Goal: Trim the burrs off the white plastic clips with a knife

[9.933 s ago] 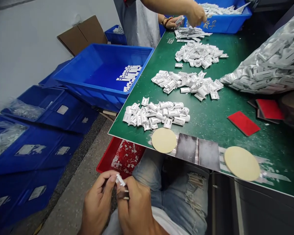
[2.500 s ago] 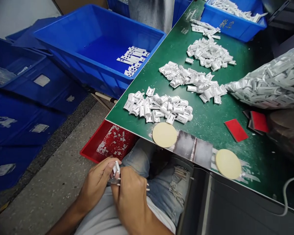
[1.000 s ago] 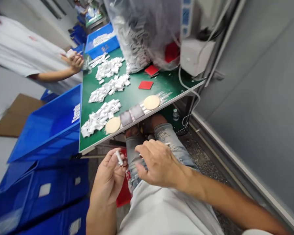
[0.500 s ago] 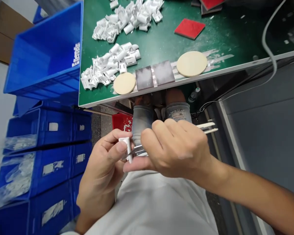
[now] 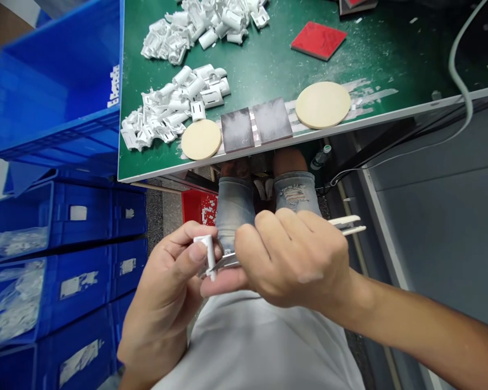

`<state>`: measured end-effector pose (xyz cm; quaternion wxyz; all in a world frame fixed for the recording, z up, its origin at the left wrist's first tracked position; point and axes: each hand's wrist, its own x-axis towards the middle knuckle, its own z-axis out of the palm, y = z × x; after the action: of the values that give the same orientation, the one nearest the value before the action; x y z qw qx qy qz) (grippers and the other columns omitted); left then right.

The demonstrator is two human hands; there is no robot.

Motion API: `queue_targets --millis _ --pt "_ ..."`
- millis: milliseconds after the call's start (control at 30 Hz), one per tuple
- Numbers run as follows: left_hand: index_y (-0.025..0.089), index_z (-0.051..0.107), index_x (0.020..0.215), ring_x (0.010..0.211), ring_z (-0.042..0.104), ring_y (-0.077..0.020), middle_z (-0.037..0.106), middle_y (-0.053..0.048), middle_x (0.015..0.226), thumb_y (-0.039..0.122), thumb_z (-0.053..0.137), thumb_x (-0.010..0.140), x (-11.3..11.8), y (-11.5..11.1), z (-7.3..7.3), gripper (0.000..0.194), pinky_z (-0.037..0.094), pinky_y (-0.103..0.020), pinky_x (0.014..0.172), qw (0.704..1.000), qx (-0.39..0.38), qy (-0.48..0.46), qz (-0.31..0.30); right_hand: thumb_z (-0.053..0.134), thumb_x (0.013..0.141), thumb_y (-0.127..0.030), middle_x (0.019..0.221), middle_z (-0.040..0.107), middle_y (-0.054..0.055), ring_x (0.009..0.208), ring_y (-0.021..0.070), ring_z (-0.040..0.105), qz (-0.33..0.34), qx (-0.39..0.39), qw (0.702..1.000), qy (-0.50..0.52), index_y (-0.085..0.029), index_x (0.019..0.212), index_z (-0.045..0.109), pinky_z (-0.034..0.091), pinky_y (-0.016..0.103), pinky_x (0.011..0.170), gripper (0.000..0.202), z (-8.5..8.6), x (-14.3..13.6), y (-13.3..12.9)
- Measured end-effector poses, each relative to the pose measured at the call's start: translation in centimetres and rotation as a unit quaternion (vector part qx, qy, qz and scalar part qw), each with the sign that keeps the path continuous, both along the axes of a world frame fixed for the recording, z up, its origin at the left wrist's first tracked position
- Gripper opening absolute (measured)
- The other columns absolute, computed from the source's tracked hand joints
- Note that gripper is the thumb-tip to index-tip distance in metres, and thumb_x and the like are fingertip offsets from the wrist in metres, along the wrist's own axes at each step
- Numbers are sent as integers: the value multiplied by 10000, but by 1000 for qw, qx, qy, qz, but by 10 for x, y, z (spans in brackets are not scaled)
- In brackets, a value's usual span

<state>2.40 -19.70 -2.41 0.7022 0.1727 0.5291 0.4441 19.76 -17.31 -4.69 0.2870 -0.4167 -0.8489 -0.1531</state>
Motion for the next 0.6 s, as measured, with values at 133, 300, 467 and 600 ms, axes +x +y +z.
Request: queue_targets --millis 133,300,467,600 --pt "199 775 836 604 618 -95 690 -3 693 286 876 711 1 0 1 183 524 -162 538 1000 0 -9 7 433 923 -708 500 352 -27 460 142 275 2 15 1000 17 -260 577 370 184 328 443 570 -5 0 0" --pt "193 757 839 566 597 -88 674 2 680 289 860 726 2 2 0 180 504 -163 514 1000 1 5 -5 481 923 -675 502 343 -33 458 139 297 31 -6 997 72 -254 574 399 189 334 458 553 -17 -2 -4" --pt "216 713 873 567 553 -99 625 31 676 298 812 774 9 2 -2 162 477 -184 531 979 75 189 32 462 921 -704 581 407 -61 487 86 371 105 -328 878 332 -216 721 491 302 257 486 528 -20 -10 -13" --pt "236 756 955 779 656 -165 722 -23 893 377 841 750 8 -1 -10 263 538 -230 696 973 107 204 -10 435 1015 -450 616 371 -77 529 72 346 142 -572 668 454 -206 773 493 301 221 501 349 -19 -16 -16"
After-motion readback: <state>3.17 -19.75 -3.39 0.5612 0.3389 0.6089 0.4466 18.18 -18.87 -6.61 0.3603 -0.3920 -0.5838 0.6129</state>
